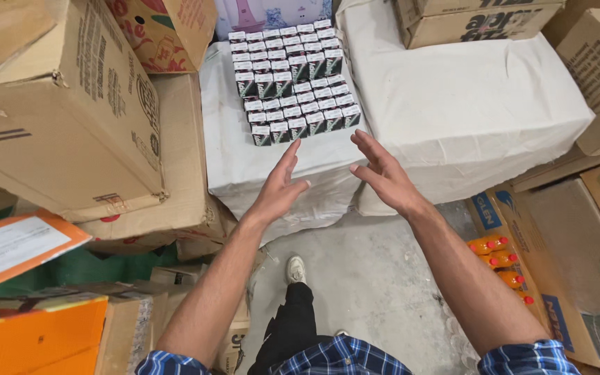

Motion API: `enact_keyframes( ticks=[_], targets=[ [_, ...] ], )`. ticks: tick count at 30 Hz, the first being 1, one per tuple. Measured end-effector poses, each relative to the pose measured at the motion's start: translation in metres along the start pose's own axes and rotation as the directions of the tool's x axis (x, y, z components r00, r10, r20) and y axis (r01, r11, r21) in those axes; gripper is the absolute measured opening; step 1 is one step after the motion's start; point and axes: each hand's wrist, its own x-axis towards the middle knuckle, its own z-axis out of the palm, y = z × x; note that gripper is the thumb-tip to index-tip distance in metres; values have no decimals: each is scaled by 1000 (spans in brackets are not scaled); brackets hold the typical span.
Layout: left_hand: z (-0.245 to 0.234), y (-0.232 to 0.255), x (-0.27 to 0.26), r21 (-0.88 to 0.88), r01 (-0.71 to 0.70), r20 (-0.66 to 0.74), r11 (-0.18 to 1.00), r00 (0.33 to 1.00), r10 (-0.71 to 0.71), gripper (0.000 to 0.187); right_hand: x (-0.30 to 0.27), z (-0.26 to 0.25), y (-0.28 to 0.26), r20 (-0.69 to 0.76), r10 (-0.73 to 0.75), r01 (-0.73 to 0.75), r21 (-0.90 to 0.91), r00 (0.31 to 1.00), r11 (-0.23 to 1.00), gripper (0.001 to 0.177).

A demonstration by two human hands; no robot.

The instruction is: The person repeatedly picks up small white boxes from a large pile and places them onto a stack on a nearby table. The task involves walking back and forth between the two locations, handling one box at a time.

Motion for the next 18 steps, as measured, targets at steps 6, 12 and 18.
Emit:
enact_keyframes(
  ticks=[6, 12, 18],
  targets=[
    [-48, 1, 66, -155, 50, -57, 987, 997, -59, 88, 98, 27, 1, -36, 79, -79, 13, 996, 997, 71],
    [-89, -54, 138, -220, 86, -92, 972, 990, -109, 85, 176, 45, 4, -80, 169, -163, 73, 982, 984, 55],
    [-95, -45, 167, -275, 244, -184, 930, 936, -300, 84, 246, 50, 51, -85, 180, -166, 141, 980, 976, 55]
  ],
)
